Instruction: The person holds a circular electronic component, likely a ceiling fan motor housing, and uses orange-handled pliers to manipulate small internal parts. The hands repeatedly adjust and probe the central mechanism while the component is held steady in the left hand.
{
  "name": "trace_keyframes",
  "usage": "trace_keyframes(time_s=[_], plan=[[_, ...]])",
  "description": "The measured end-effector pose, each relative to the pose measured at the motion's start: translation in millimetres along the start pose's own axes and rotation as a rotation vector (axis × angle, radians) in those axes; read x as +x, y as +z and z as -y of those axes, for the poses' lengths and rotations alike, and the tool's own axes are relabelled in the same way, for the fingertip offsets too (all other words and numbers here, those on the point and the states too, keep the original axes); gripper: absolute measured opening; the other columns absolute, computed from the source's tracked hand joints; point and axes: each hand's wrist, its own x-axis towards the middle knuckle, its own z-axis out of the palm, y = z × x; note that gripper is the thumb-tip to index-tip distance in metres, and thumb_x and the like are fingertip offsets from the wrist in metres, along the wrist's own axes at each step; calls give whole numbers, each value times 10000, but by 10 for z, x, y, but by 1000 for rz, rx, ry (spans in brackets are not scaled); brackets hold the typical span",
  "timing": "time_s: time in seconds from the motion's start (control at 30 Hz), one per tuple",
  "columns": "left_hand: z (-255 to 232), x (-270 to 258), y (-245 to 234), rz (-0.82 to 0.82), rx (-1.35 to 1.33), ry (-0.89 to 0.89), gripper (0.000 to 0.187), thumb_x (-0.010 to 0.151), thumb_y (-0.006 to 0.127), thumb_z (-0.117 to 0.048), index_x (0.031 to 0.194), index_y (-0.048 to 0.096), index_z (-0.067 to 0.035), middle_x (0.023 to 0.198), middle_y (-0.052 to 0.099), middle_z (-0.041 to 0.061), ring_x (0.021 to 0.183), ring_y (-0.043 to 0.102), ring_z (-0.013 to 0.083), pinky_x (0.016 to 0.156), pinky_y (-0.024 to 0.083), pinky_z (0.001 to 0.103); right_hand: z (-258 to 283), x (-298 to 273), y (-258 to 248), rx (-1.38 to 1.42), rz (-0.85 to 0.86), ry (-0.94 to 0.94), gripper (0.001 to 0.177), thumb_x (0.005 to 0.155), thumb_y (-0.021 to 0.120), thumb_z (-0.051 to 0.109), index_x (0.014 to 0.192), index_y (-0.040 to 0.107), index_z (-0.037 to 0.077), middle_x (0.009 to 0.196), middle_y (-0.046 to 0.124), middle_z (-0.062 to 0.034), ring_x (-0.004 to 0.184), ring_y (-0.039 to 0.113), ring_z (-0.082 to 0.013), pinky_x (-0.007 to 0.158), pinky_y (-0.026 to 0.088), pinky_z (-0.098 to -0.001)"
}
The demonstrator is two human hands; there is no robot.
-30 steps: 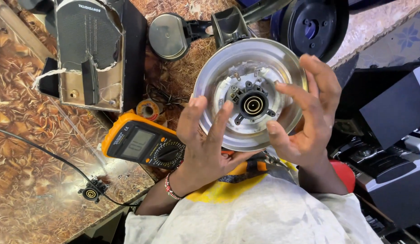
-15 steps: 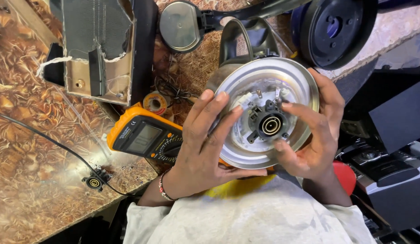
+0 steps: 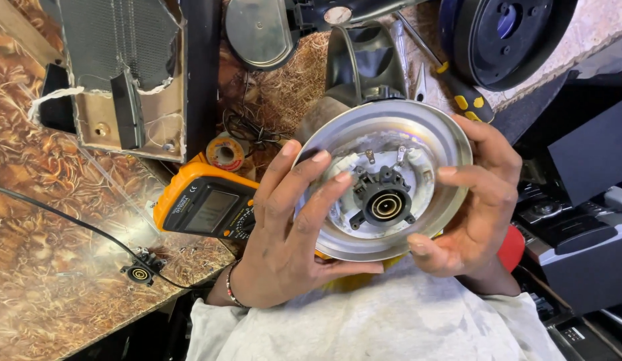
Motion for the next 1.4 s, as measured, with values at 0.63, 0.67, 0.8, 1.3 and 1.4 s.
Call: trace_keyframes(time_s=[0.63, 0.67, 0.8, 1.3, 1.4], plan=[[-96, 56, 11, -78, -94, 5, 917, 841, 685, -702, 1465, 438, -78, 1505, 388, 154, 1528, 337, 424, 1314, 359, 639, 294, 769, -179, -306, 469, -363, 455, 919, 716, 456, 1172, 669, 81, 1494, 418, -248, 1407, 451, -465, 1213, 420, -604], [-105, 51, 15, -81, -99, -1, 902, 854, 655, -701, 1467, 440, -76, 1506, 389, 153, 1531, 332, 422, 1314, 358, 636, 320, 769, -173, -319, 469, -376, 494, 915, 701, 490, 1159, 664, 63, 1486, 427, -250, 1406, 449, -475, 1204, 431, -611], [-126, 45, 37, -89, -98, -4, 884, 869, 627, -696, 1462, 446, -67, 1497, 402, 153, 1531, 328, 421, 1320, 339, 625, 470, 688, -115, -420, 427, -378, 568, 920, 705, 514, 1167, 637, 6, 1486, 427, -274, 1428, 421, -499, 1191, 441, -637], [-132, 33, 103, -117, -105, -1, 941, 833, 710, -700, 1489, 433, -84, 1526, 398, 139, 1543, 326, 423, 1332, 355, 630, 419, 599, -62, -502, 411, -354, 530, 961, 699, 502, 1098, 591, 2, 1474, 432, -238, 1447, 378, -468, 1198, 369, -683], [-145, 38, 95, -112, -99, -4, 935, 823, 703, -709, 1473, 448, -85, 1515, 407, 141, 1533, 339, 430, 1325, 364, 631, 435, 608, -87, -452, 393, -347, 595, 935, 695, 540, 1118, 611, -19, 1470, 416, -251, 1438, 421, -483, 1210, 411, -664]])
